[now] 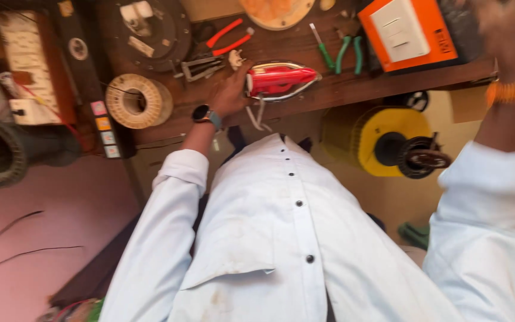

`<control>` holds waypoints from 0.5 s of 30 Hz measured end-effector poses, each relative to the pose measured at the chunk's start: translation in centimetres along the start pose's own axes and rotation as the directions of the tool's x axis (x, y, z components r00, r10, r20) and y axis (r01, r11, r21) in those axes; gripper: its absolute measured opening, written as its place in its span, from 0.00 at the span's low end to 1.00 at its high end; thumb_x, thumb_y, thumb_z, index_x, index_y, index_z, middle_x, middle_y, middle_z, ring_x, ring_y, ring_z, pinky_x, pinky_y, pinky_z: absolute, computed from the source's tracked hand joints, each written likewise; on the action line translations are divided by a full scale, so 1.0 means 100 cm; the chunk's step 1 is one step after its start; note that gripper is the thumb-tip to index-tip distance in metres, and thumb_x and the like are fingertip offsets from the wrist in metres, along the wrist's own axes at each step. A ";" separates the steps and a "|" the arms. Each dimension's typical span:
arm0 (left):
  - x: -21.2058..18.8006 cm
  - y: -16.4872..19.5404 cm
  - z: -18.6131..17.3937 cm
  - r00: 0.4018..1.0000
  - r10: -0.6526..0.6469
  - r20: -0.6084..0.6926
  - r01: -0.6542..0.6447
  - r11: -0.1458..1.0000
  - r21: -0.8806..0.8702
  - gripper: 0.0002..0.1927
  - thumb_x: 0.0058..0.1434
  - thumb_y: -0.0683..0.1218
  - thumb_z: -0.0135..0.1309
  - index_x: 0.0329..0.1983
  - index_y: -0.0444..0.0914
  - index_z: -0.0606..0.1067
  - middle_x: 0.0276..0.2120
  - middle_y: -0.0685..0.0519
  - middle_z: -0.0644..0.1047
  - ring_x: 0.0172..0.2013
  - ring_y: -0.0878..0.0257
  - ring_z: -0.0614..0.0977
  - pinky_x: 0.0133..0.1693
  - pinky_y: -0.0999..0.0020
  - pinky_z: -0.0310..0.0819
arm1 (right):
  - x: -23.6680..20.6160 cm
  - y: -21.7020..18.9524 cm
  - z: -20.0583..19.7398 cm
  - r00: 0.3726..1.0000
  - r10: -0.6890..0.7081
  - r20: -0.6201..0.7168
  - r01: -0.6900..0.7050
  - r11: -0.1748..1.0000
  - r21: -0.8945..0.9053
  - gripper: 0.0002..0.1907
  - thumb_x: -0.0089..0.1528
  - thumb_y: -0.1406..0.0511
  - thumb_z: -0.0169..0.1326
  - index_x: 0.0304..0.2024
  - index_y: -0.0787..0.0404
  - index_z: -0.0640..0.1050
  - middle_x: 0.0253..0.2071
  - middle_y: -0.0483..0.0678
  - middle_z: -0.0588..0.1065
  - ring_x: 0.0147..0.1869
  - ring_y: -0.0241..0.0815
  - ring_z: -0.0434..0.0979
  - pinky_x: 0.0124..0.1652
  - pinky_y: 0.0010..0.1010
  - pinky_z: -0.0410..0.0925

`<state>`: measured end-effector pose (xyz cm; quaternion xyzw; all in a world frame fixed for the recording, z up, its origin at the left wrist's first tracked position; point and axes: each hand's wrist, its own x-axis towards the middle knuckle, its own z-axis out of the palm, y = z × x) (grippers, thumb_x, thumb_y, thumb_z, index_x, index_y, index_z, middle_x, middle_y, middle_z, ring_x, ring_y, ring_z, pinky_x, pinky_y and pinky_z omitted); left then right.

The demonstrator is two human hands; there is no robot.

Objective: The person repairs a red electric iron by manipulating its internal wiring and components. They use pliers and a screwdriver to adjust connections, test the device, and secure the casing. The task involves handling wires, the iron body, and various tools on a cluttered workbench.

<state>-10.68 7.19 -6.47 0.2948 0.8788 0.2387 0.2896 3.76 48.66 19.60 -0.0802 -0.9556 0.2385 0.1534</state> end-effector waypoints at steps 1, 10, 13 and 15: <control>0.000 0.000 -0.001 0.999 0.036 -0.020 -0.036 0.999 -0.009 0.54 0.49 0.55 0.72 0.75 0.49 0.54 0.63 0.43 0.73 0.55 0.39 0.78 0.51 0.46 0.73 | -0.020 -0.016 0.014 0.998 0.056 0.037 -0.062 0.984 0.169 0.14 0.61 0.69 0.65 0.49 0.59 0.82 0.45 0.44 0.81 0.49 0.39 0.82 0.48 0.33 0.73; -0.003 0.000 0.001 0.986 0.137 -0.092 -0.141 0.989 -0.048 0.53 0.50 0.52 0.72 0.74 0.45 0.54 0.65 0.43 0.72 0.58 0.41 0.77 0.52 0.48 0.74 | -0.123 -0.084 0.249 0.795 0.584 0.165 -0.452 0.388 0.803 0.26 0.60 0.74 0.64 0.59 0.62 0.70 0.39 0.48 0.82 0.46 0.35 0.84 0.49 0.24 0.74; -0.003 0.000 0.001 0.993 0.100 -0.058 -0.104 0.992 -0.074 0.55 0.49 0.52 0.73 0.75 0.45 0.53 0.62 0.42 0.73 0.59 0.42 0.77 0.54 0.49 0.74 | -0.118 -0.094 0.297 0.709 0.705 0.028 -0.427 0.397 0.812 0.29 0.61 0.74 0.65 0.61 0.60 0.68 0.37 0.47 0.81 0.44 0.34 0.81 0.45 0.24 0.72; -0.002 0.003 0.000 0.993 0.101 -0.064 -0.106 0.992 -0.073 0.56 0.48 0.52 0.74 0.75 0.45 0.54 0.62 0.42 0.73 0.59 0.41 0.76 0.54 0.50 0.73 | -0.112 -0.099 0.320 0.642 0.765 -0.055 -0.393 0.390 0.833 0.31 0.61 0.74 0.64 0.64 0.58 0.66 0.37 0.47 0.80 0.44 0.33 0.80 0.45 0.24 0.71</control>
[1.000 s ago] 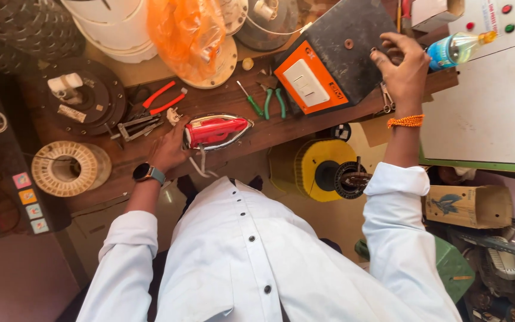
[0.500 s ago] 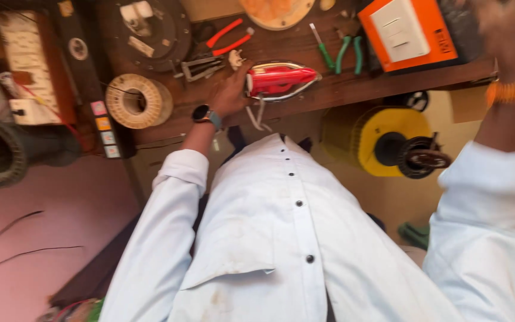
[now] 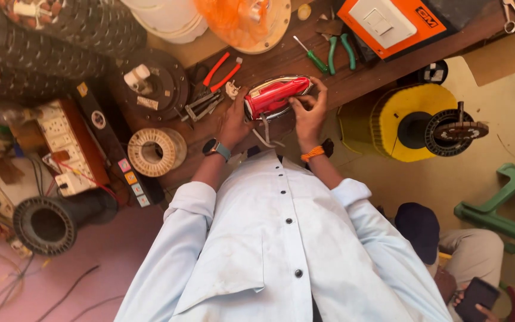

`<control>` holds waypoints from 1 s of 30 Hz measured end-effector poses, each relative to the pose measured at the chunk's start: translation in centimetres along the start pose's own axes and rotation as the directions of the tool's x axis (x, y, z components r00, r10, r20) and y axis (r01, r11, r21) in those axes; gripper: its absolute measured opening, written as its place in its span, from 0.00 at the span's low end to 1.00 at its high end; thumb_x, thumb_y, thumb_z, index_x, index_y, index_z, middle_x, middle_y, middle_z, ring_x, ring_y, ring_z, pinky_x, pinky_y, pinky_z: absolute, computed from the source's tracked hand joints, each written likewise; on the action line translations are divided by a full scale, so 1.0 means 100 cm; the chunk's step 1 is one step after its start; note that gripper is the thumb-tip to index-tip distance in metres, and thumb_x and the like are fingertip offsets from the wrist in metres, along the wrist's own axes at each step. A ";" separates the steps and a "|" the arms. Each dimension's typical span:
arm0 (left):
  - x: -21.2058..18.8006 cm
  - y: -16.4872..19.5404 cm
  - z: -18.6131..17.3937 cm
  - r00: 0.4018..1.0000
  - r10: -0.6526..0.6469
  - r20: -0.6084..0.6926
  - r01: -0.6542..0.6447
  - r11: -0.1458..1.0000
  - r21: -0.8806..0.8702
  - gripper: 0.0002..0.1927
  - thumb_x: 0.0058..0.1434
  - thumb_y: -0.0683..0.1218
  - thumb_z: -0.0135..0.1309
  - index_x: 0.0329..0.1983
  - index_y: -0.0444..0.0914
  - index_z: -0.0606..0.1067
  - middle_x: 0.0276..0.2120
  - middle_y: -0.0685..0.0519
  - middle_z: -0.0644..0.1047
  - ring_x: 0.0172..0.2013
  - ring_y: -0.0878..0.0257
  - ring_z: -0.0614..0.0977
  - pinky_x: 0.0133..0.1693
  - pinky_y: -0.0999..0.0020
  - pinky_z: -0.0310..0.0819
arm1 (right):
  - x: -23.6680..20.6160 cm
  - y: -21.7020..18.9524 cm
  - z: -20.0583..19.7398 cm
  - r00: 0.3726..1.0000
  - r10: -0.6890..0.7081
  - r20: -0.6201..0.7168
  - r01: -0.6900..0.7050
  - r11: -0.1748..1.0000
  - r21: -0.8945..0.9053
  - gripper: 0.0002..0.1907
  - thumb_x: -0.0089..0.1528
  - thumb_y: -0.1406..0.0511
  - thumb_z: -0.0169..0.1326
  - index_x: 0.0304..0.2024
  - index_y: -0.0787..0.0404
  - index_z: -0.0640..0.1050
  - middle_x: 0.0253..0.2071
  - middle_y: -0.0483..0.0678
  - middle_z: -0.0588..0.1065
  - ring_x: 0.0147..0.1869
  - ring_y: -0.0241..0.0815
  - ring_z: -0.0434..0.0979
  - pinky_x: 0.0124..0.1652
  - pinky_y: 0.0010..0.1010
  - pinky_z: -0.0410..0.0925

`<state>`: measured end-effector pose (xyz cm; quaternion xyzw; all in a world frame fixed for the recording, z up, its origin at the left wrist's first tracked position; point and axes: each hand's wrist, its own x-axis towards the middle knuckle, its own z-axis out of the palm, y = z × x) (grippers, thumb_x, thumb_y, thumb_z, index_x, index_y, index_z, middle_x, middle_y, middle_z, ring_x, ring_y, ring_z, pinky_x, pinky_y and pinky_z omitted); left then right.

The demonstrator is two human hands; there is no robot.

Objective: The person repairs a red electric iron by manipulating its internal wiring and components. They use pliers and a screwdriver to adjust connections, test the device, and secure the casing. The task involves handling wires, the iron body, and various tools on a cluttered workbench.

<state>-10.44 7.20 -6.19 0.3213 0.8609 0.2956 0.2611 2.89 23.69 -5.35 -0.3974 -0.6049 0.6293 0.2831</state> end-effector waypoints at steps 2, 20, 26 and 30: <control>-0.001 0.004 -0.002 0.999 0.019 -0.030 -0.019 1.000 0.016 0.55 0.47 0.51 0.74 0.74 0.45 0.54 0.64 0.41 0.71 0.59 0.40 0.76 0.54 0.50 0.73 | -0.004 0.012 0.015 0.995 -0.023 -0.096 0.028 0.998 0.049 0.34 0.62 0.74 0.62 0.68 0.56 0.64 0.40 0.46 0.80 0.45 0.33 0.80 0.46 0.24 0.72; -0.005 0.007 -0.002 0.999 0.008 -0.051 -0.008 1.000 -0.013 0.55 0.47 0.53 0.74 0.73 0.45 0.54 0.63 0.43 0.73 0.56 0.39 0.78 0.50 0.48 0.75 | -0.006 0.017 0.033 0.984 -0.144 -0.100 0.139 0.989 -0.058 0.49 0.57 0.77 0.66 0.74 0.55 0.56 0.62 0.50 0.72 0.49 0.39 0.81 0.50 0.32 0.77; -0.005 0.006 0.008 0.996 -0.073 -0.051 0.076 0.996 0.040 0.55 0.47 0.54 0.74 0.73 0.46 0.55 0.62 0.45 0.74 0.52 0.39 0.80 0.46 0.46 0.76 | -0.006 0.006 0.041 0.976 -0.190 -0.103 0.150 0.938 -0.312 0.50 0.56 0.76 0.64 0.76 0.49 0.56 0.56 0.51 0.78 0.47 0.42 0.83 0.49 0.34 0.77; -0.005 0.004 0.010 0.996 -0.068 -0.056 0.071 0.996 0.055 0.54 0.46 0.53 0.74 0.72 0.46 0.55 0.62 0.45 0.74 0.50 0.38 0.80 0.44 0.45 0.76 | -0.001 0.009 0.044 0.954 -0.280 -0.104 0.214 0.883 -0.419 0.52 0.56 0.74 0.67 0.75 0.47 0.55 0.55 0.53 0.78 0.53 0.47 0.80 0.52 0.38 0.73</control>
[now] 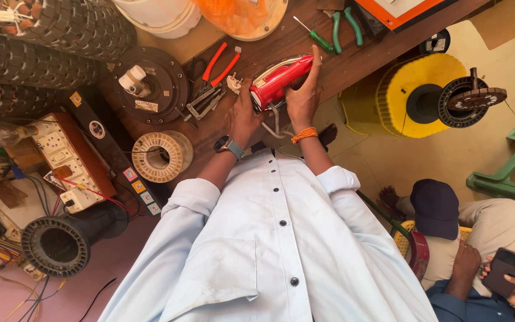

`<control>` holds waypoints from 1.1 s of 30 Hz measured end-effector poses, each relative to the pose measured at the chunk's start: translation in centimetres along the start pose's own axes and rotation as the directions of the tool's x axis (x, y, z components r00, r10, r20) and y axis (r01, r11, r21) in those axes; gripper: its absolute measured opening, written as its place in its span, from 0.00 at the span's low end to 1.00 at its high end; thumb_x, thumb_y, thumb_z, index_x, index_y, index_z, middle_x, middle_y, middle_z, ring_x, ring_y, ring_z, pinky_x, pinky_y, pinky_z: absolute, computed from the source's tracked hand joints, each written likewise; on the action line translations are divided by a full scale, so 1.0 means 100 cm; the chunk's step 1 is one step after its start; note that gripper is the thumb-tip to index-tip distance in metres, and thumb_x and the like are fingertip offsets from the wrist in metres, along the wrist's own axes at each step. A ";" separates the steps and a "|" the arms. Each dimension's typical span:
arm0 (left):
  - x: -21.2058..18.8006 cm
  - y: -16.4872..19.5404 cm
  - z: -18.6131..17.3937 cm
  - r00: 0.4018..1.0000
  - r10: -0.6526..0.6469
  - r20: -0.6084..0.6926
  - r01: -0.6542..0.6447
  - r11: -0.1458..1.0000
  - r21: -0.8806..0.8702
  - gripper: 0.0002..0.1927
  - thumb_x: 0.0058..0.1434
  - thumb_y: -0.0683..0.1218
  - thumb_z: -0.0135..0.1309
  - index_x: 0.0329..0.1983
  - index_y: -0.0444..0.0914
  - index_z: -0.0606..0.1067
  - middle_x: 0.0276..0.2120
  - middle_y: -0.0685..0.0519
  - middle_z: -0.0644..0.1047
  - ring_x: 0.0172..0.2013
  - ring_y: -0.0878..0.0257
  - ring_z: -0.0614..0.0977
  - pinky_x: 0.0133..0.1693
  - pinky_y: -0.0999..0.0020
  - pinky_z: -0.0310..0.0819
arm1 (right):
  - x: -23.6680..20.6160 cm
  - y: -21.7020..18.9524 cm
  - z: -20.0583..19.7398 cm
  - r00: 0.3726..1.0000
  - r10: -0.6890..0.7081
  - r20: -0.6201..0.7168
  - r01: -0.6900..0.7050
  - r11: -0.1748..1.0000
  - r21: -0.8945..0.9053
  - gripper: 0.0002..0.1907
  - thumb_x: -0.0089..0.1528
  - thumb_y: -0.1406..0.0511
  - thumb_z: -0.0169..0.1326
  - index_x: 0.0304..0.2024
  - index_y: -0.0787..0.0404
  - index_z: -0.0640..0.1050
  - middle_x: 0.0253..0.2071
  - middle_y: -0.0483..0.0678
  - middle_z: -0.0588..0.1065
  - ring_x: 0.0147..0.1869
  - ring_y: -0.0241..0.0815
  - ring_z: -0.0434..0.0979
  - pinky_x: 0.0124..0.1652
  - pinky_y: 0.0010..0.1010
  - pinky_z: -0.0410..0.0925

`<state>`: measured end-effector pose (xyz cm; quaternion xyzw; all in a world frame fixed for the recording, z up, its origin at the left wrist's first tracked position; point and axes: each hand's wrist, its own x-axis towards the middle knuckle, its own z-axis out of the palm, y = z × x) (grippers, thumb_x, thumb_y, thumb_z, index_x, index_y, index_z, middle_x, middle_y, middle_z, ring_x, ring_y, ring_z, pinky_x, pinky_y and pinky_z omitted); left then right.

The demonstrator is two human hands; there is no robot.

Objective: The person repairs a red electric iron by manipulating its internal wiring and components. They use pliers and a screwdriver to adjust connections, test the device, and secure the casing. The task involves handling wires, the iron body, and various tools on a cluttered workbench.

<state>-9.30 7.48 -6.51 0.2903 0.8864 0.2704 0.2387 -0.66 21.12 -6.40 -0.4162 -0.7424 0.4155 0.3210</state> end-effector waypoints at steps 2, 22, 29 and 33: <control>0.000 -0.001 0.001 1.000 -0.009 -0.002 0.009 1.000 0.001 0.54 0.46 0.54 0.75 0.72 0.46 0.55 0.61 0.45 0.74 0.51 0.38 0.80 0.45 0.45 0.76 | 0.002 0.005 0.002 1.000 0.018 -0.011 -0.018 1.000 -0.022 0.50 0.57 0.73 0.68 0.74 0.47 0.56 0.53 0.52 0.78 0.54 0.48 0.80 0.53 0.38 0.72; 0.000 -0.003 0.004 1.000 0.005 0.019 -0.005 1.000 0.020 0.56 0.47 0.53 0.74 0.73 0.45 0.51 0.64 0.43 0.72 0.49 0.36 0.81 0.44 0.44 0.77 | -0.025 0.019 -0.026 0.956 -0.183 0.231 0.229 0.954 -0.192 0.16 0.59 0.73 0.53 0.48 0.59 0.82 0.44 0.56 0.78 0.44 0.59 0.80 0.42 0.45 0.74; 0.000 -0.005 0.006 1.000 -0.011 0.024 0.011 1.000 0.000 0.56 0.46 0.54 0.74 0.72 0.46 0.52 0.66 0.45 0.70 0.49 0.37 0.81 0.45 0.45 0.77 | -0.021 0.023 -0.028 0.940 -0.239 0.243 0.290 0.935 -0.205 0.22 0.57 0.74 0.52 0.53 0.58 0.81 0.48 0.55 0.79 0.43 0.59 0.81 0.41 0.44 0.74; 0.000 -0.004 0.005 1.000 0.017 0.003 -0.017 1.000 0.005 0.55 0.47 0.54 0.74 0.72 0.45 0.53 0.65 0.43 0.71 0.49 0.37 0.81 0.44 0.44 0.77 | -0.018 0.020 -0.032 0.927 -0.219 0.304 0.304 0.914 -0.268 0.20 0.58 0.73 0.54 0.52 0.57 0.81 0.45 0.55 0.78 0.42 0.59 0.80 0.40 0.46 0.74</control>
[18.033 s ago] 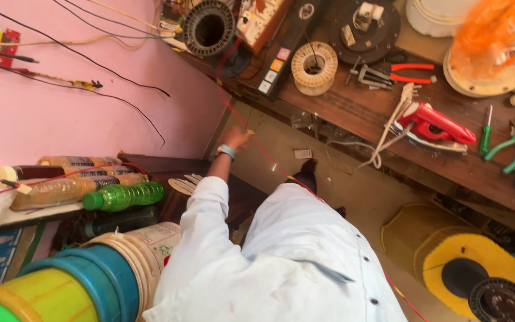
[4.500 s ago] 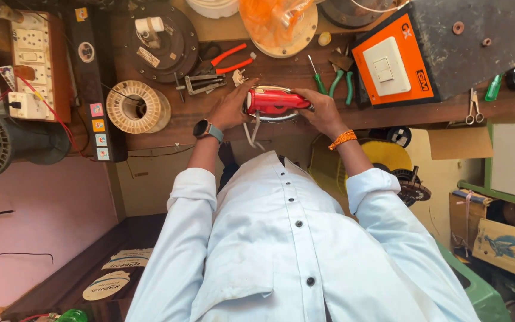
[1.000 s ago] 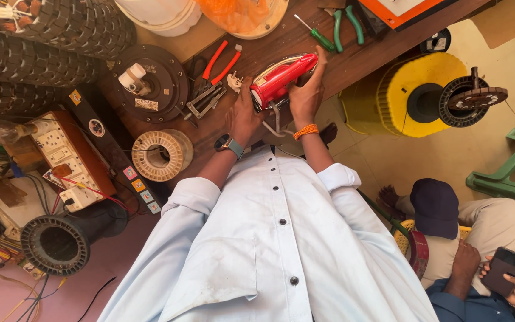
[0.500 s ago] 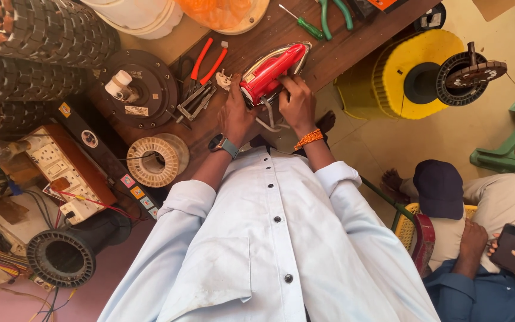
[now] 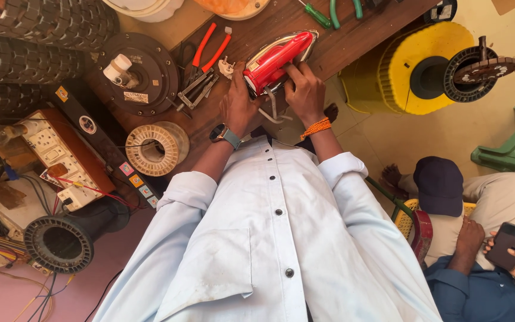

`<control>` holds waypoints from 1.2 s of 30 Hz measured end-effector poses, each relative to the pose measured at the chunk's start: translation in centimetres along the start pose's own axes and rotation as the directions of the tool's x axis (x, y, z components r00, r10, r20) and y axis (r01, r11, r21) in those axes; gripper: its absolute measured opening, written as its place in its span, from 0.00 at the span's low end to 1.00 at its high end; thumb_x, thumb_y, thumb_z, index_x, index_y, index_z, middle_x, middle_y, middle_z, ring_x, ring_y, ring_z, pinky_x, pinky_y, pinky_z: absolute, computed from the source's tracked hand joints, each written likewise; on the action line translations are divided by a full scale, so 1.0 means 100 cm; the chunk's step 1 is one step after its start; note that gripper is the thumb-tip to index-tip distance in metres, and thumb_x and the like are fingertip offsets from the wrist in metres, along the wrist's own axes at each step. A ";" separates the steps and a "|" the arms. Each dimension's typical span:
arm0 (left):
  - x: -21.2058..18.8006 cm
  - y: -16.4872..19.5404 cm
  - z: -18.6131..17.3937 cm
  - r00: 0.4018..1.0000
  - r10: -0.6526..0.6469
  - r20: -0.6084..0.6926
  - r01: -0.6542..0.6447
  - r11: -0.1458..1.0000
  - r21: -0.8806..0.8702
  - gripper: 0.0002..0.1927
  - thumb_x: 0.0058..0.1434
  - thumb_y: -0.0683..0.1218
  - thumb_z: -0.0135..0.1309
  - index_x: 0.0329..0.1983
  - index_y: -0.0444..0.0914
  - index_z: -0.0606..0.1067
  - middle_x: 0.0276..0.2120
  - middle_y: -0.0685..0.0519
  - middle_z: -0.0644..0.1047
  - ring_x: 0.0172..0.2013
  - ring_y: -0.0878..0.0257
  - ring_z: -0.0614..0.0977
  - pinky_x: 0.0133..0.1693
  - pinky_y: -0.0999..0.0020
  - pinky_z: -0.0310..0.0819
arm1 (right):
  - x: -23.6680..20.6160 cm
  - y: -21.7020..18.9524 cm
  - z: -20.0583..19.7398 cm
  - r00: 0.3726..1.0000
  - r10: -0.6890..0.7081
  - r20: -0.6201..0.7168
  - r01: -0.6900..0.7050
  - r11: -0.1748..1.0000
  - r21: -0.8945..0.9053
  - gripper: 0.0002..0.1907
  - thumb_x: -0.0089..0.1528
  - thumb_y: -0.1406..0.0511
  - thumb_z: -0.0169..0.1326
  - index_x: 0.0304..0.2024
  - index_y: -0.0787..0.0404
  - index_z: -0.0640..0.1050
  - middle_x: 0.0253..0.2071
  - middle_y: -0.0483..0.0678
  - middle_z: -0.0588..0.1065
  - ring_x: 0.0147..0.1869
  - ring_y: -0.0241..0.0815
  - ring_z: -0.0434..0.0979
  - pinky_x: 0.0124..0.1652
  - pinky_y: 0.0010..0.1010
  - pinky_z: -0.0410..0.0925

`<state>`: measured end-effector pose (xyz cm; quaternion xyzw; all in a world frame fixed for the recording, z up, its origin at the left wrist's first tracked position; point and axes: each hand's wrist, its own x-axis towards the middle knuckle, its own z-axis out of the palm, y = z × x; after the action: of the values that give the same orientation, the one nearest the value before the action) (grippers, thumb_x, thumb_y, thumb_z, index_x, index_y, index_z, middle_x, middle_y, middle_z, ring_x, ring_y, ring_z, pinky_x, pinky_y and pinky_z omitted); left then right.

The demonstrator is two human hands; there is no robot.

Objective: The person repairs a red electric iron by manipulating its internal wiring and components. They use pliers and a screwdriver to adjust connections, test the device, and secure the casing. The task involves handling wires, the iron body, and various tools on a cluttered workbench.

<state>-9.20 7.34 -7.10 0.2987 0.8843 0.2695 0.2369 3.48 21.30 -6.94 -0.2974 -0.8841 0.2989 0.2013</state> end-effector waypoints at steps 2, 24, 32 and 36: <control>-0.001 0.001 -0.001 1.000 -0.010 0.020 0.010 1.000 0.009 0.55 0.48 0.55 0.74 0.72 0.44 0.53 0.64 0.42 0.71 0.49 0.36 0.81 0.44 0.43 0.76 | 0.002 0.000 -0.003 0.992 -0.123 -0.033 0.123 0.992 -0.002 0.19 0.58 0.73 0.55 0.51 0.55 0.81 0.47 0.55 0.78 0.43 0.58 0.81 0.40 0.45 0.74; -0.001 0.000 0.000 0.999 0.028 -0.032 -0.029 0.999 -0.019 0.53 0.48 0.53 0.74 0.70 0.44 0.54 0.64 0.43 0.71 0.48 0.35 0.81 0.42 0.42 0.76 | 0.012 0.015 -0.020 0.978 -0.166 0.123 0.174 0.983 -0.063 0.14 0.62 0.69 0.57 0.50 0.56 0.81 0.35 0.53 0.79 0.35 0.57 0.81 0.34 0.45 0.72; -0.003 0.005 -0.002 0.995 -0.093 0.036 0.094 0.995 -0.030 0.51 0.53 0.52 0.71 0.75 0.50 0.54 0.62 0.46 0.74 0.49 0.38 0.82 0.45 0.44 0.76 | 0.018 0.006 -0.047 0.956 0.199 -0.217 -0.115 0.932 0.344 0.06 0.66 0.67 0.58 0.43 0.64 0.82 0.35 0.49 0.82 0.31 0.41 0.77 0.33 0.34 0.69; -0.003 0.010 -0.008 0.994 0.058 -0.092 -0.065 0.995 -0.076 0.53 0.48 0.49 0.72 0.72 0.46 0.53 0.64 0.42 0.72 0.49 0.35 0.80 0.42 0.44 0.76 | 0.044 0.034 -0.136 0.894 0.165 -0.416 -0.019 0.943 0.333 0.07 0.70 0.71 0.53 0.42 0.66 0.82 0.37 0.44 0.77 0.39 0.31 0.71 0.37 0.25 0.65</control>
<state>-8.99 7.57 -5.79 0.3040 0.8731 0.3245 0.2003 8.79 31.90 1.69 -0.3623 -0.7405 0.3729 0.4258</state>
